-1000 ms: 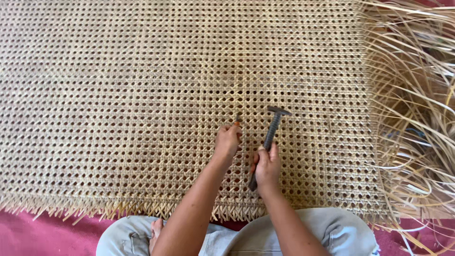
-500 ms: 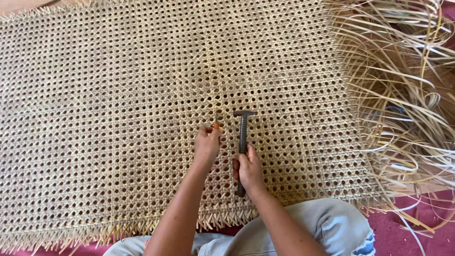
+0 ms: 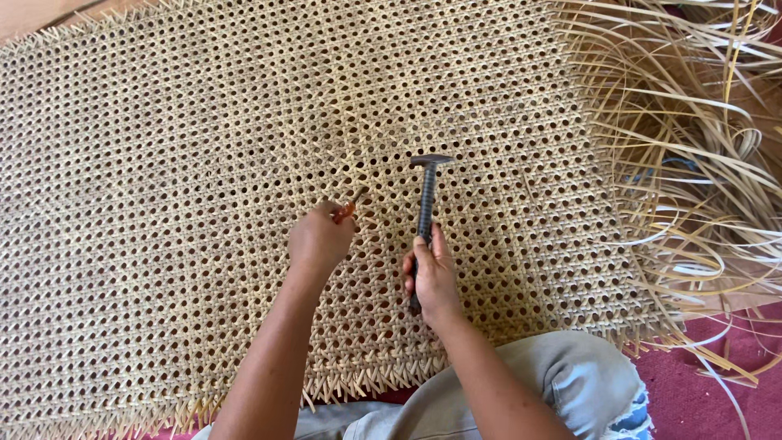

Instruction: The person sits on a red mat and uses a hammer and a metal tool to tap and secure the woven structure of a large natural fiber mat. The person repeatedly hammers along the mat's surface to tighten or align the weave.

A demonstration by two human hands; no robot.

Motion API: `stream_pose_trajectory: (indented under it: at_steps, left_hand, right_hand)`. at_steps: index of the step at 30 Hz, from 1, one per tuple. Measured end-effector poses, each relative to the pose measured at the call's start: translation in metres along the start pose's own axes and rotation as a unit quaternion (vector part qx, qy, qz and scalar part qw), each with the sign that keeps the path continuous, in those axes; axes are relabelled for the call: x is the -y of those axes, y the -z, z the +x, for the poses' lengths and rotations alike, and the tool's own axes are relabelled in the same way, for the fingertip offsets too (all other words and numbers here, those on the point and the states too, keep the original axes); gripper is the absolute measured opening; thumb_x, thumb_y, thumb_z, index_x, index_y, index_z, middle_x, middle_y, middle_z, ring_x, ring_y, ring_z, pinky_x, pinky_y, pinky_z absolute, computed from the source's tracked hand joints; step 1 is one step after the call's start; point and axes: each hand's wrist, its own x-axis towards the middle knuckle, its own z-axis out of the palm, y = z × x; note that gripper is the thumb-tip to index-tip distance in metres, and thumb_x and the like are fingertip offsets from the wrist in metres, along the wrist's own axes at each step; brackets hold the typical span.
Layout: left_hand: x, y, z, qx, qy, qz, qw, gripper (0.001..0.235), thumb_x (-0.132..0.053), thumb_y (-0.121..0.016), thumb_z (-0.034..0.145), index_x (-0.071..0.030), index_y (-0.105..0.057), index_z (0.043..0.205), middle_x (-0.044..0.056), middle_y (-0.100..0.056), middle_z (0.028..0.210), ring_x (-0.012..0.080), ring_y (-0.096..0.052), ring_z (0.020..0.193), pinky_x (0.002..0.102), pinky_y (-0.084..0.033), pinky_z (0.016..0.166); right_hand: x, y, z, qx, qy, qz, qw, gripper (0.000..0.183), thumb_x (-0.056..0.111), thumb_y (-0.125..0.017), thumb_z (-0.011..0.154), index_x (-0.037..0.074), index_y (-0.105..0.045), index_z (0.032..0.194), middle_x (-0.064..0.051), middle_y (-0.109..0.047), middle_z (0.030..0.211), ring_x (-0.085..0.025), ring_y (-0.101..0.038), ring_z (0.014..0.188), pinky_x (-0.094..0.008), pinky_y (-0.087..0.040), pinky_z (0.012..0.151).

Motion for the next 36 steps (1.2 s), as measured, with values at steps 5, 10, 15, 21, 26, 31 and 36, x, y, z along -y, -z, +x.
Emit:
stream_pose_trajectory:
  at_steps: [5,10,15,21,26,31,36]
  left_hand:
    - [0.004,-0.002,0.021,-0.115,-0.024,-0.11,0.987,0.026,-0.03,-0.077,0.08,-0.012,-0.073,0.099,0.016,-0.073,0.087,0.0411,-0.07,0.093,0.05,-0.054,0.081]
    - [-0.001,-0.013,0.045,-0.251,-0.14,-0.306,0.908,0.024,-0.014,-0.091,0.071,-0.011,-0.076,0.089,0.011,-0.063,0.08,0.0237,-0.066,0.072,0.031,-0.053,0.066]
    - [-0.01,-0.022,0.059,-0.09,-0.202,-0.4,0.89,0.02,0.008,-0.063,0.088,-0.006,-0.062,0.102,0.013,-0.059,0.1,0.0288,-0.066,0.089,0.037,-0.059,0.077]
    - [-0.012,-0.018,0.072,-0.132,-0.179,-0.349,0.91,0.015,-0.006,-0.07,0.069,-0.018,-0.067,0.076,-0.002,-0.058,0.059,0.0098,-0.056,0.053,0.024,-0.045,0.051]
    - [-0.005,-0.024,0.085,-0.125,-0.206,-0.332,0.912,0.013,-0.003,-0.069,0.076,-0.012,-0.067,0.084,0.004,-0.059,0.061,0.0156,-0.057,0.055,0.028,-0.046,0.052]
    - [-0.006,-0.016,0.081,-0.112,-0.189,-0.335,0.916,0.012,-0.004,-0.069,0.078,-0.013,-0.067,0.085,0.004,-0.061,0.061,0.0159,-0.058,0.054,0.028,-0.046,0.054]
    - [-0.002,-0.01,0.074,-0.092,-0.192,-0.326,0.921,0.012,-0.006,-0.073,0.078,-0.015,-0.067,0.084,0.002,-0.063,0.062,0.0139,-0.058,0.054,0.027,-0.046,0.054]
  right_hand:
    - [-0.037,0.005,0.016,0.029,-0.035,-0.007,0.999,0.038,0.017,-0.046,0.1,0.002,-0.043,0.136,-0.009,-0.06,0.066,-0.014,-0.054,0.043,-0.026,-0.045,0.036]
    - [-0.027,-0.007,0.005,0.045,-0.057,0.042,0.996,0.045,0.014,-0.047,0.099,0.002,-0.042,0.142,-0.011,-0.061,0.073,-0.015,-0.054,0.049,-0.026,-0.046,0.039]
    - [-0.059,-0.003,0.015,0.02,-0.128,0.059,0.99,0.04,0.023,-0.05,0.101,0.012,-0.051,0.139,-0.012,-0.056,0.063,-0.017,-0.049,0.043,-0.028,-0.041,0.035]
    - [-0.024,0.003,0.008,-0.006,-0.06,0.009,0.998,0.042,0.024,-0.045,0.102,0.006,-0.049,0.139,-0.007,-0.054,0.068,-0.013,-0.047,0.048,-0.027,-0.042,0.04]
    - [-0.022,-0.012,-0.003,0.01,-0.076,-0.03,0.997,0.041,0.021,-0.045,0.104,0.003,-0.046,0.141,-0.003,-0.051,0.067,-0.011,-0.046,0.045,-0.024,-0.04,0.038]
    - [-0.025,-0.01,-0.003,0.064,-0.097,-0.033,0.993,0.039,0.015,-0.043,0.103,-0.001,-0.052,0.137,-0.003,-0.047,0.064,-0.01,-0.045,0.045,-0.025,-0.041,0.038]
    - [-0.03,-0.013,-0.009,0.035,-0.075,-0.053,0.995,0.039,0.017,-0.043,0.104,-0.001,-0.052,0.137,-0.005,-0.049,0.065,-0.01,-0.044,0.043,-0.024,-0.042,0.037]
